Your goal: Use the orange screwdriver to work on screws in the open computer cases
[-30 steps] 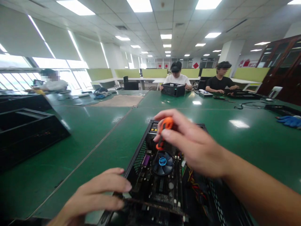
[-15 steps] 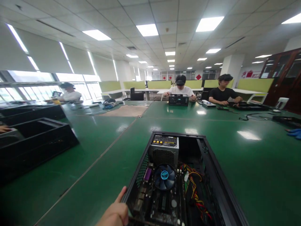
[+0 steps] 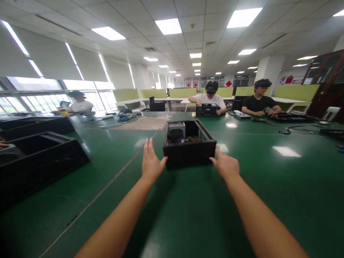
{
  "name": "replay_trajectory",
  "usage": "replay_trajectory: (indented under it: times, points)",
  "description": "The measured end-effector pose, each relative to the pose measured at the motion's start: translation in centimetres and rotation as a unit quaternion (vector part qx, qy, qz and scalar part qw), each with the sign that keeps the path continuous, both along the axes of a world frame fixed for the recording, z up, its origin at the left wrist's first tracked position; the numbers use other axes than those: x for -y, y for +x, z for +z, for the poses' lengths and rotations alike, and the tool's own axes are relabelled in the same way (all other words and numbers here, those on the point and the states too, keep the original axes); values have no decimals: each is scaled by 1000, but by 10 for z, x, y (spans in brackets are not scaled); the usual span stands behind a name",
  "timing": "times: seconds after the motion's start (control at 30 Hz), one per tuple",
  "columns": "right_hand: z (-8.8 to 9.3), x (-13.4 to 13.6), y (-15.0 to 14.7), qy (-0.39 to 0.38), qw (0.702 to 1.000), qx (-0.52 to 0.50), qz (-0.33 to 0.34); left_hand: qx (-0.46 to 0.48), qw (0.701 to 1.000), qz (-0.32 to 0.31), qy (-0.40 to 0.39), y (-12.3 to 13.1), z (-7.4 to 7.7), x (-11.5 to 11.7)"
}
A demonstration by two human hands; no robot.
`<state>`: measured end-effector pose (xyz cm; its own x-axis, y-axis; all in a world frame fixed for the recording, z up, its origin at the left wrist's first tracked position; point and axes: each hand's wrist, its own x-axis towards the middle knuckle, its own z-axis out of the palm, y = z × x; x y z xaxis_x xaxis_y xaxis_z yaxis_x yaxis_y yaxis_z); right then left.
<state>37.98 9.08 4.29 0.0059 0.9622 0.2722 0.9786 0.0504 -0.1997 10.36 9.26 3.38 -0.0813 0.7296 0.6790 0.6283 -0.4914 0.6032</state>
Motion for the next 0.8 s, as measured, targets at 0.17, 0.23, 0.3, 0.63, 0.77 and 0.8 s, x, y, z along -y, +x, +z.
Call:
replay_trajectory:
  times: [0.17,0.23,0.3,0.63,0.77,0.8]
  points:
    - [-50,6,-76,-85,993,39,68,-51,991,-21,-120,32,-56,-38]
    - [-60,12,-89,-81,989,49,111,-73,987,-59,-134,39,-73,-29]
    - [-63,18,-88,-76,987,56,133,-83,984,-90,-133,41,-79,-22]
    - [-58,74,-61,-72,981,50,172,-100,971,-176,-130,41,-61,-16]
    - [-63,85,-37,-103,974,-121,160,-114,962,-208,-135,47,-63,-12]
    - [-64,84,-29,-121,963,-176,164,-117,961,-210,-137,47,-63,-12]
